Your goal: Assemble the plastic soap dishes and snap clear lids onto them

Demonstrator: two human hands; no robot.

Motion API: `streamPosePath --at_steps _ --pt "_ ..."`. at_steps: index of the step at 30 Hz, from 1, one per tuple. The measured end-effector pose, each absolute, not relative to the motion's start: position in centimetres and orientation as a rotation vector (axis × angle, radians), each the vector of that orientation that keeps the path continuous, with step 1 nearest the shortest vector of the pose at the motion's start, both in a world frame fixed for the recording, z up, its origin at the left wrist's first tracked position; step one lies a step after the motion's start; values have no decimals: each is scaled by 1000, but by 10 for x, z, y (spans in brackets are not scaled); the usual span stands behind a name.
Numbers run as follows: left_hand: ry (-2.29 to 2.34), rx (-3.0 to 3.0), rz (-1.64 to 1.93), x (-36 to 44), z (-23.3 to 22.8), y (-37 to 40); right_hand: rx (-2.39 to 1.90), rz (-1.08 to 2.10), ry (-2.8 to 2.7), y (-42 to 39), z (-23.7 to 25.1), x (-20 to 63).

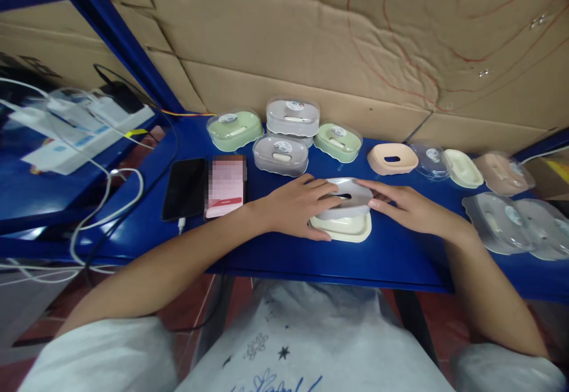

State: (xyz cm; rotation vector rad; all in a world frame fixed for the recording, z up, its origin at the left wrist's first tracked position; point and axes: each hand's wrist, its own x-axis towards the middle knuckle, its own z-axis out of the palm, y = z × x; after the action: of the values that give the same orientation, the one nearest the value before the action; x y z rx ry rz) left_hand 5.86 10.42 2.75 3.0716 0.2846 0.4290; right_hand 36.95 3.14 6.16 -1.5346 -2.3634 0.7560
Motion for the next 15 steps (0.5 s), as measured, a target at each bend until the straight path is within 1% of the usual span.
streamPosePath --at_steps 2,4,8,13,15 --pt "358 3080 426 58 26 109 -1503 466 -2404 33 56 366" --pt "407 3111 435 57 23 115 -1443 273 -2443 35 48 364" --pt "459 3140 437 57 17 124 -1314 165 -2541 37 38 358" --pt "466 3120 503 58 14 123 -1297 -66 -2588 35 41 349" --pt "505 3079 538 58 11 123 -1290 -107 -2627 32 42 343"
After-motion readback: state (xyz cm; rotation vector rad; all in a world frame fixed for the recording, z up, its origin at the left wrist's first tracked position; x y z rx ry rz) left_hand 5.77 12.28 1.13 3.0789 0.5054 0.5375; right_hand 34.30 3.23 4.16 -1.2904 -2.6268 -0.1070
